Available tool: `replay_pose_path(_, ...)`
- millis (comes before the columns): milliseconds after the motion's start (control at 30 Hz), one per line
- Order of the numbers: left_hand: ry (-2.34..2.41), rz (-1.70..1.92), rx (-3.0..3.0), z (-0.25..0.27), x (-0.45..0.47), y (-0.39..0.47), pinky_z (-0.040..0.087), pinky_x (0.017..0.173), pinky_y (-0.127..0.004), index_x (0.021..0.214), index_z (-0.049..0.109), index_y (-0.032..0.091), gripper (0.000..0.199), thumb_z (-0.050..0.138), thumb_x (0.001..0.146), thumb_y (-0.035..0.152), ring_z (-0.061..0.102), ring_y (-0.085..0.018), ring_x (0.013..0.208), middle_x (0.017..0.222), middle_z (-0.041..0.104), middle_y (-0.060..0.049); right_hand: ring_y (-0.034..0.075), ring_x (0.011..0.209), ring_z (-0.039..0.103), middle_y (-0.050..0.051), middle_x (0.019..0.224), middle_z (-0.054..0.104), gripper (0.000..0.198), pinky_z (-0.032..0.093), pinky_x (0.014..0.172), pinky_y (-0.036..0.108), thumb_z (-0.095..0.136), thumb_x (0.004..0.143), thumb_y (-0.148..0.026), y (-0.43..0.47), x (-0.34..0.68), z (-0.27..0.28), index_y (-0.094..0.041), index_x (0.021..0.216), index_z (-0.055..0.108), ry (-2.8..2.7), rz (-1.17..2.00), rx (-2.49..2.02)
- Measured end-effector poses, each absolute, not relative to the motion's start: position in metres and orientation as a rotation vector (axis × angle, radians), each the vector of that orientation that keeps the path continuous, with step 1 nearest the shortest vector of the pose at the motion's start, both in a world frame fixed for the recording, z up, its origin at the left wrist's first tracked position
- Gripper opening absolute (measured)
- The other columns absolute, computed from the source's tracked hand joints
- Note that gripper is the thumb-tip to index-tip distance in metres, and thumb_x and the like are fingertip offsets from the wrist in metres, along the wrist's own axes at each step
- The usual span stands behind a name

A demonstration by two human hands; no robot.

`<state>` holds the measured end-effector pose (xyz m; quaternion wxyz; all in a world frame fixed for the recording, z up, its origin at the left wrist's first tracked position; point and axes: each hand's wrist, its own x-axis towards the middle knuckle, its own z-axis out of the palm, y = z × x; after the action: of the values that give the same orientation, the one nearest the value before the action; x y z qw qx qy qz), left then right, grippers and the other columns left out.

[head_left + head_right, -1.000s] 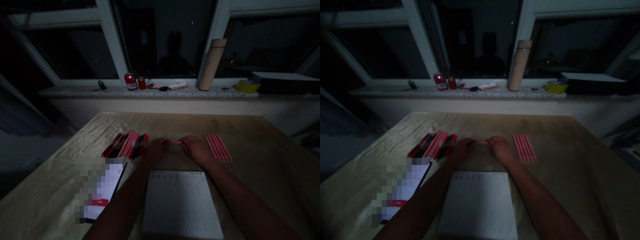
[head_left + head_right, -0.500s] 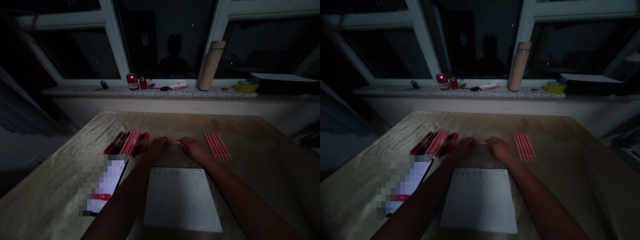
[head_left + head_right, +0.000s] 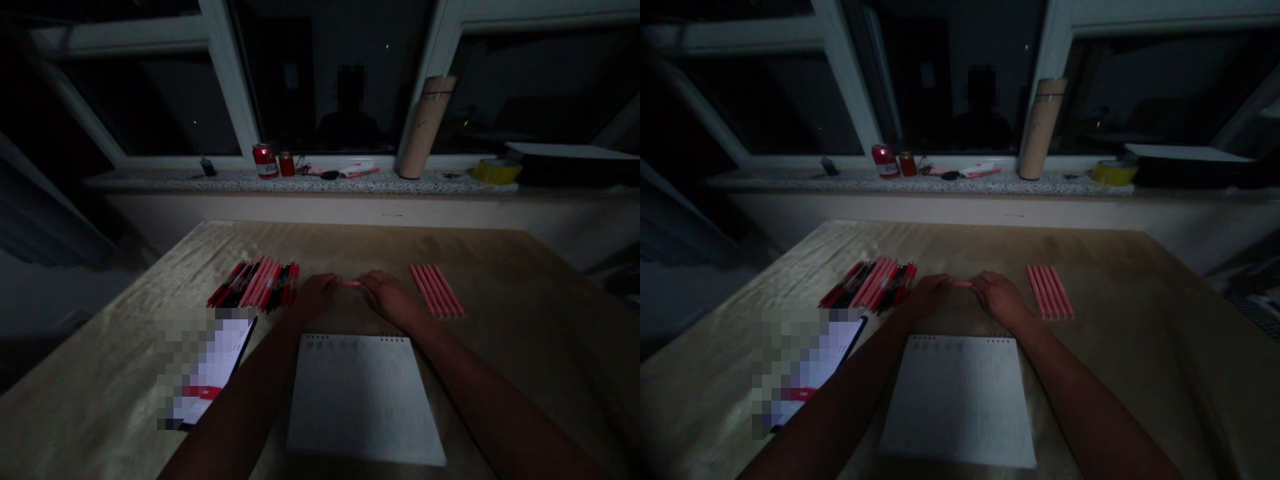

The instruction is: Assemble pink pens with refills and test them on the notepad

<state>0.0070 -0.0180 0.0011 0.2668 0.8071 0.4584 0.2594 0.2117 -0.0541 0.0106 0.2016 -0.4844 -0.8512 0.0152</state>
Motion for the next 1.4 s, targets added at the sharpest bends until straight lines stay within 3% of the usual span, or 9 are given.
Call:
replay_pose_path(267, 1.216, 0.819, 2.158, 0.001, 0.007, -0.019, 0.032, 0.060, -0.023, 0.077, 0.052, 0.016, 0.034, 0.035, 0.088, 0.043, 0.047, -0.012, 0.065, 0.067, 0.051, 0.002, 0.020, 0.088, 0.055, 0.009, 0.092, 0.062, 0.028, 0.039, 0.079, 0.029, 0.040, 0.092, -0.024, -0.054, 0.210, 0.008, -0.017, 0.108, 0.062, -2.361, -0.074, -1.433)
replay_pose_path(667, 1.225, 0.826, 2.094, -0.002, 0.008, -0.015, 0.032, 0.060, -0.024, 0.066, 0.048, 0.016, 0.041, 0.034, 0.087, 0.047, 0.045, -0.012, 0.065, 0.064, 0.047, 0.002, 0.020, 0.091, 0.054, 0.009, 0.095, 0.062, 0.028, 0.039, 0.082, 0.030, 0.039, 0.092, -0.025, -0.053, 0.210, 0.003, -0.018, 0.109, 0.061, -2.351, -0.063, -1.386)
replay_pose_path(867, 1.116, 0.893, 2.003, -0.004, 0.004, -0.016, 0.036, 0.064, -0.023, 0.078, 0.051, 0.016, 0.034, 0.037, 0.087, 0.045, 0.050, -0.012, 0.069, 0.072, 0.054, 0.002, 0.020, 0.091, 0.054, 0.010, 0.095, 0.062, 0.028, 0.040, 0.081, 0.030, 0.039, 0.092, -0.024, -0.052, 0.210, 0.004, -0.016, 0.109, 0.061, -2.357, -0.086, -1.385)
replay_pose_path(1400, 1.186, 0.824, 2.090, -0.002, 0.006, -0.016, 0.035, 0.064, -0.023, 0.075, 0.049, 0.017, 0.031, 0.035, 0.089, 0.041, 0.050, -0.011, 0.068, 0.069, 0.053, 0.003, 0.020, 0.088, 0.054, 0.009, 0.093, 0.062, 0.027, 0.039, 0.079, 0.030, 0.041, 0.092, -0.026, -0.051, 0.211, -0.001, -0.017, 0.106, 0.061, -2.358, -0.151, -1.384)
